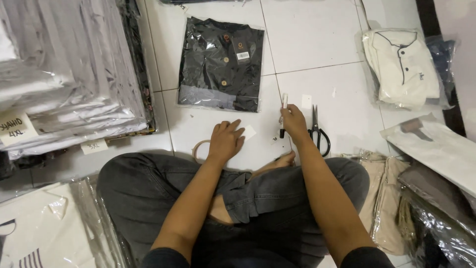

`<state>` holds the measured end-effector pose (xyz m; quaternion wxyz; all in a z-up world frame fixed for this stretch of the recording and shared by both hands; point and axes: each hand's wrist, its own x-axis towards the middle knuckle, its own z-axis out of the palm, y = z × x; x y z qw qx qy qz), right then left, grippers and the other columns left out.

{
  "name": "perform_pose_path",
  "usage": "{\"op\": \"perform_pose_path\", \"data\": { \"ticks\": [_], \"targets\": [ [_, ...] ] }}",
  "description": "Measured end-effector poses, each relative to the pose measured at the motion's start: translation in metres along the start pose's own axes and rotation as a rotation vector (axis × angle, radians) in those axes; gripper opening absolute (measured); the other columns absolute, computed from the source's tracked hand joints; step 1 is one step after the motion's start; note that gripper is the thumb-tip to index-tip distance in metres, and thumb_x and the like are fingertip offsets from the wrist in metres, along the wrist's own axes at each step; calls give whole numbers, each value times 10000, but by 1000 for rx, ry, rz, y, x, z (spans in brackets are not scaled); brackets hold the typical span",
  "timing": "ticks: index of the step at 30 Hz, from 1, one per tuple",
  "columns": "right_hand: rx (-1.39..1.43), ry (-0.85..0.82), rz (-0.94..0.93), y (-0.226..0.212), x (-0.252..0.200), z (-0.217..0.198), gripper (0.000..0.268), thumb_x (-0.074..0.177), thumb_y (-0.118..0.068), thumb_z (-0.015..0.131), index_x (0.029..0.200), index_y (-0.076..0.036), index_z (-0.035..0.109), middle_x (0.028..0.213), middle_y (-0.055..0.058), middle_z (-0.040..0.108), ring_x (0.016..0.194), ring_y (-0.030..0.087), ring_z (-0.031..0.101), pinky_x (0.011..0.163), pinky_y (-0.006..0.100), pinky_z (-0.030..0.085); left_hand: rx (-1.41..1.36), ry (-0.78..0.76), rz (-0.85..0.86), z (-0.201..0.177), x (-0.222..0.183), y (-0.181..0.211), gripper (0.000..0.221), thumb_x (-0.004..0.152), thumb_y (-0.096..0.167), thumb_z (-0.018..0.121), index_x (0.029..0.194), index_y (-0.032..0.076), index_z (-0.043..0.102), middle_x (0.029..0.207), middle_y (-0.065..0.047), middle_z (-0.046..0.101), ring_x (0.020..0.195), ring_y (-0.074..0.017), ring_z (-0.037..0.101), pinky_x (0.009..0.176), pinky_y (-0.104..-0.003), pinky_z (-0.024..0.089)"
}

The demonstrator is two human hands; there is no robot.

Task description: Labeling packaged shirts with a marker and stacking them on the floor.

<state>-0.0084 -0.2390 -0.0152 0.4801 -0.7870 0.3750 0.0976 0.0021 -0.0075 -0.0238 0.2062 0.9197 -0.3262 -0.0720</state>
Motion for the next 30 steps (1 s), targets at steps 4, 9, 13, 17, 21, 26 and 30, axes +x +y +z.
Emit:
{"op": "perform_pose_path", "data": {
  "ticks": [4,9,13,17,21,26,30],
  "targets": [
    [362,-119,70,-74,-88,-4,357,908,-267,319,1176,-57,428,730,12,391,595,123,487,599,276,530,30,12,1,5,4,1,290,764,303,607,1019,168,636,1176,-20,535,998,-215,452,861,-359,346],
    [529,-276,-115,-69,-90,3,330,920,-304,287,1117,-62,394,765,6,343,629,94,442,609,204,455,33,82,-5,11,5,-3,235,783,211,585,1010,183,640,1139,8,550,959,-189,471,839,-340,356],
    [748,-183,-187,-44,-64,6,265,853,-348,540,741,-128,443,602,-24,343,554,117,415,628,240,406,8,77,-21,8,6,-3,241,798,166,554,1025,173,633,1143,5,553,973,-191,482,853,-339,350],
    [567,-45,-158,-47,-65,5,495,903,-477,296,676,-91,506,599,27,448,606,124,484,612,225,403,-28,57,-37,7,3,-2,258,809,190,539,1056,182,615,1145,8,554,989,-186,479,864,-340,339],
    [220,15,-149,-31,-52,13,549,872,-498,259,650,-115,583,408,44,439,341,153,438,363,232,351,-119,85,-59,-12,0,9,321,855,230,490,1141,99,555,1137,-67,554,999,-210,493,866,-339,351],
    [238,-123,-71,-38,-59,30,284,780,-321,457,692,-86,591,472,92,514,362,146,480,308,230,401,-316,147,21,-32,-12,26,360,891,258,364,1158,41,469,1038,-136,550,932,-274,528,824,-378,369],
    [358,-231,-116,-42,-68,37,224,769,-211,457,714,-26,569,481,127,506,351,151,477,290,226,399,-375,84,-68,-27,-16,39,303,917,214,315,1101,12,447,872,-127,541,821,-297,546,734,-370,407]
  ]
}}
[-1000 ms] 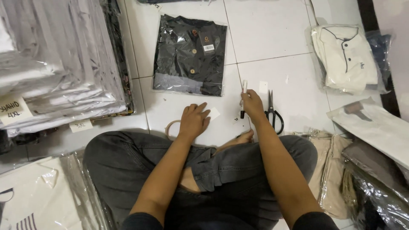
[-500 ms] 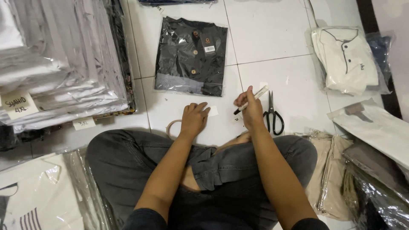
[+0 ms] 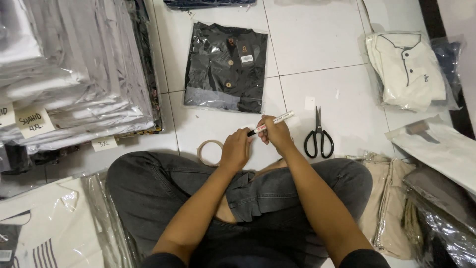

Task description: Labeling packaged shirts with a marker and stacking them on the floor.

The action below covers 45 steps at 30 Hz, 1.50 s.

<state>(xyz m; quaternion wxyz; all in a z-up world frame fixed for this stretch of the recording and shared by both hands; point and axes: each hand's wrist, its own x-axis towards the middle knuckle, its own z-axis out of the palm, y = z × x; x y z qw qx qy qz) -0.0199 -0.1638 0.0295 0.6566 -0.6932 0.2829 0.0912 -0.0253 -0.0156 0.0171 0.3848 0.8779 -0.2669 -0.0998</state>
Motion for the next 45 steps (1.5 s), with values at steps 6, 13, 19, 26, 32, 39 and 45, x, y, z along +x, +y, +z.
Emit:
{"op": "perform_pose_path", "data": {
  "ticks": [6,13,19,26,32,39,45],
  "targets": [
    [94,-58,-15,-10,-19,9,242,761,-193,430,739,14,554,499,134,502,370,135,460,299,199,366,-146,6,-103,-5,-2,-1,254,921,223,325,874,44,498,702,-125,518,721,-334,558,647,-398,435],
    [-61,-146,-222,-5,-15,-1,223,749,-155,427,700,12,566,508,156,537,395,144,493,325,211,385,-513,-80,-290,-3,6,-16,377,942,295,276,720,98,509,591,-78,499,605,-215,500,581,-339,393],
    [-154,-230,-456,-11,-25,0,254,797,-191,446,650,-43,592,475,124,537,427,145,458,409,232,382,-748,-271,-421,-12,0,-17,357,919,250,359,626,101,500,505,-33,451,512,-161,426,509,-273,347],
    [11,-129,-378,-2,-9,-16,303,813,-208,424,591,-44,551,456,99,473,438,122,382,422,206,325,-1193,-155,-752,-43,-6,-19,304,882,286,428,641,102,446,479,16,323,433,-118,366,431,-218,293],
    [-734,-97,-190,-31,-28,3,354,753,-295,505,555,-18,602,517,186,560,522,318,546,544,384,424,-1505,315,-485,-22,3,-27,265,827,205,581,998,3,582,736,-25,513,727,-119,495,733,-255,461],
    [-1142,-247,-324,-23,-20,19,409,758,-332,490,489,-33,567,446,160,524,438,317,536,488,343,432,-1404,360,-475,-23,-1,-12,320,801,247,596,1031,25,601,966,-117,627,897,-169,545,848,-287,423],
    [-1155,-252,-348,-15,-17,19,387,724,-343,501,476,-52,559,451,148,523,458,326,555,495,355,442,-1429,299,-514,-5,1,-18,281,813,237,593,1019,50,629,972,-111,636,866,-146,548,847,-295,425]
  ]
}}
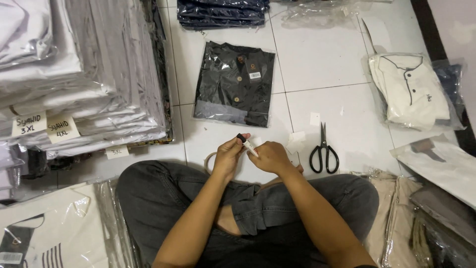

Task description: Labeling packaged shirts with a marker and stacking them on the floor.

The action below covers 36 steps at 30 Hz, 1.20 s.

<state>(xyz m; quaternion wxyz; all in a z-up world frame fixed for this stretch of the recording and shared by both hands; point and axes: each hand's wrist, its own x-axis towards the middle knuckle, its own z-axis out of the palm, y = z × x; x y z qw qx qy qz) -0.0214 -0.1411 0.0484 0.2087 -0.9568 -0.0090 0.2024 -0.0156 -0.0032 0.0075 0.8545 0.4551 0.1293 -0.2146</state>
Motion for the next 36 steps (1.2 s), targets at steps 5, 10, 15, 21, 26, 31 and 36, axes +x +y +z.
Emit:
{"op": "perform_pose_path", "data": {
  "ticks": [5,10,15,21,26,31,36],
  "targets": [
    [87,-12,2,2,-1,5,406,730,-348,499,454,-53,535,445,157,516,462,343,550,489,366,431,66,10,3,0,1,3,236,804,200,612,983,51,646,908,-100,653,807,-143,582,819,-287,460],
    [169,-85,41,5,2,9,403,689,-365,521,448,-43,548,466,181,517,508,363,558,517,384,422,181,3,53,-1,3,1,166,813,147,604,940,61,665,877,-101,660,773,-140,604,763,-272,493],
    [303,-74,93,16,3,18,355,668,-332,556,447,-54,561,443,149,523,482,312,563,506,352,424,416,19,167,2,6,-4,125,812,123,622,918,77,671,825,-80,661,695,-110,606,673,-248,521],
    [732,272,-107,89,23,36,259,765,-190,459,621,-52,624,589,169,590,562,263,565,596,358,457,1248,-114,363,-21,14,-13,203,835,190,551,987,82,632,994,-52,615,924,-226,581,810,-321,465],
    [1016,320,190,63,10,1,446,908,-367,304,817,-57,612,449,103,492,350,154,435,348,234,354,1878,-382,421,9,-4,5,396,839,190,516,1203,39,474,1287,-103,427,1185,-261,378,997,-392,259],
    [1083,323,242,64,16,12,274,813,-214,430,928,-29,597,584,130,568,467,152,534,409,231,443,2012,-445,269,17,-8,10,415,910,258,381,1259,36,415,1355,-98,356,1267,-245,286,1066,-408,134],
    [1017,417,136,57,9,12,230,775,-153,484,891,-19,631,676,153,597,577,164,560,529,255,493,2192,-563,101,11,-3,0,592,915,437,190,1381,77,131,1454,-64,86,1333,-229,64,1085,-408,-24]
  ]
}}
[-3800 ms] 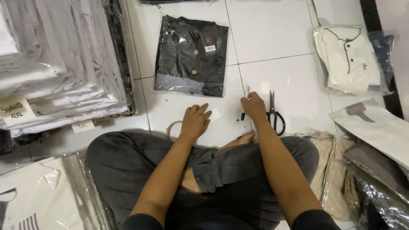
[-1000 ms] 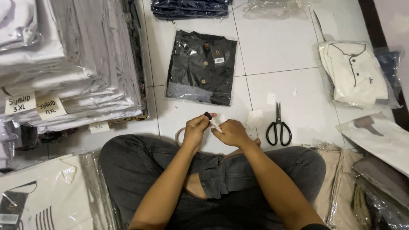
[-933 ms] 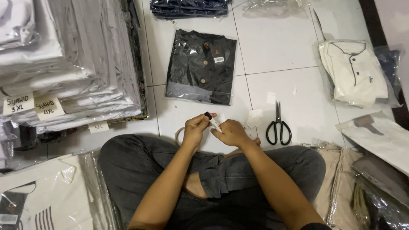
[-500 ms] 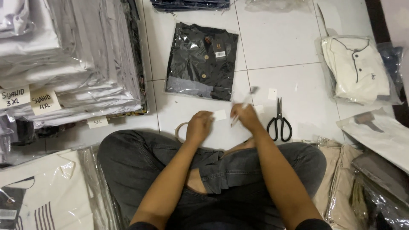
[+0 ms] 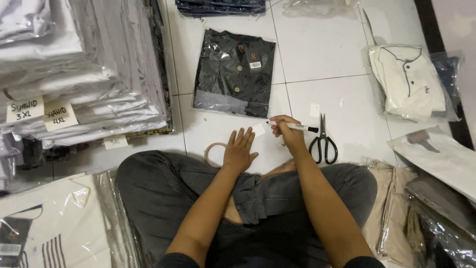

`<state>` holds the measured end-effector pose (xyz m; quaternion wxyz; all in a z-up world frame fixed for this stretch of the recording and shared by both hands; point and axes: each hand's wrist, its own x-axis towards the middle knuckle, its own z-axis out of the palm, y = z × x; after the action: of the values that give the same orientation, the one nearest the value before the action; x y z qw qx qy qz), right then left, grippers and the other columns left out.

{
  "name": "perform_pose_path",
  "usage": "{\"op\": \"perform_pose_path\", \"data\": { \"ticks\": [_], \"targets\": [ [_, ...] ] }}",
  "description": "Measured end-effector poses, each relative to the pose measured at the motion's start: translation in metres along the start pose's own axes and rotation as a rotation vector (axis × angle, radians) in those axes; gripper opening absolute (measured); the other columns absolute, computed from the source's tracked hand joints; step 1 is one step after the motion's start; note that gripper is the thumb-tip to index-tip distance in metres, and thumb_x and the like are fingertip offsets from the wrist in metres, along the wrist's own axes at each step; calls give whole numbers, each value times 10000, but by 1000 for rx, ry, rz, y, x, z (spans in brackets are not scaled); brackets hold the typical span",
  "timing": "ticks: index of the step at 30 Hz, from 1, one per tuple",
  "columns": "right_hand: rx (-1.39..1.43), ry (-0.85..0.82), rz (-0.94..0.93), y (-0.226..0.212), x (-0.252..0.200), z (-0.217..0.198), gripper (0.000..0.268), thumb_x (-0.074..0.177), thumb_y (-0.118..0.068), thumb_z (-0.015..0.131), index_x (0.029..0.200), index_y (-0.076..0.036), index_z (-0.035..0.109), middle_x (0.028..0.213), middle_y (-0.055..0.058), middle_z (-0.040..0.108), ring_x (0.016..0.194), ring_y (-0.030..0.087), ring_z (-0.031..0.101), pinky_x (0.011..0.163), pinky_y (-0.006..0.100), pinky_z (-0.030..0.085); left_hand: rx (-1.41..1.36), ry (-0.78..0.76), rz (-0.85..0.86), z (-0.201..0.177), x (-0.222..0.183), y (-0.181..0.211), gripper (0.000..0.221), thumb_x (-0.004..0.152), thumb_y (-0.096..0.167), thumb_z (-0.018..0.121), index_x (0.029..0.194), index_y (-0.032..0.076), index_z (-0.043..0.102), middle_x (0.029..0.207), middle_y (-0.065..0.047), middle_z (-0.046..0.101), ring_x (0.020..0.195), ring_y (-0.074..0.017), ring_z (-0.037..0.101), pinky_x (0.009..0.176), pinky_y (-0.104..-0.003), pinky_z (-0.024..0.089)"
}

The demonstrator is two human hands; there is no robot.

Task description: Labeling packaged shirts with a marker and stacking them on the floor.

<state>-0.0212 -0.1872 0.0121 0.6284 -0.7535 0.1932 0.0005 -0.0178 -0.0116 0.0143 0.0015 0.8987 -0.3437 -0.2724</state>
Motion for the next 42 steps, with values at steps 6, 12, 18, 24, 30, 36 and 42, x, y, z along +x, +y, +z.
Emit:
{"op": "perform_pose_path", "data": {
  "ticks": [6,12,18,24,30,36,42],
  "targets": [
    [14,71,-127,-29,-42,-14,171,721,-13,591,880,45,612,601,171,570,524,159,541,500,253,482,62,-48,16,7,6,-2,623,908,476,166,1390,94,58,1458,-57,-1,1335,-229,10,1077,-435,-54],
    [-42,117,-212,-92,-78,-24,141,700,25,580,839,21,603,601,143,580,489,119,528,470,216,464,91,18,59,11,17,0,668,896,505,161,1379,46,112,1450,-109,66,1324,-258,77,1081,-423,-25],
    [-37,59,-246,-67,-72,-30,127,722,14,557,846,32,579,613,146,576,500,135,535,471,232,468,104,37,102,14,21,1,705,879,539,140,1376,39,108,1449,-105,67,1339,-219,61,1091,-384,-50],
    [38,78,-127,9,-46,-23,86,742,-45,528,768,25,571,558,145,563,464,156,532,435,248,447,23,-2,112,9,16,-2,729,867,553,176,1381,51,56,1452,-102,-3,1339,-223,12,1091,-386,-51],
    [-48,33,-14,39,-16,-7,96,759,-65,550,793,19,582,577,172,576,478,167,538,450,258,451,31,-24,128,-4,13,-3,697,868,519,192,1384,74,46,1455,-87,10,1336,-216,27,1088,-395,-43],
    [68,13,4,52,15,6,119,814,-104,484,816,0,543,636,144,579,542,142,548,482,224,446,-25,-18,160,-12,16,-8,707,854,491,301,1387,86,72,1454,-80,41,1326,-217,76,1079,-391,-15],
    [37,12,-121,69,17,15,77,796,-7,457,825,8,527,587,133,561,521,160,529,506,244,457,-23,-52,215,-5,23,-19,783,806,469,390,1386,88,27,1456,-63,20,1329,-208,64,1087,-381,-6]
  ]
}}
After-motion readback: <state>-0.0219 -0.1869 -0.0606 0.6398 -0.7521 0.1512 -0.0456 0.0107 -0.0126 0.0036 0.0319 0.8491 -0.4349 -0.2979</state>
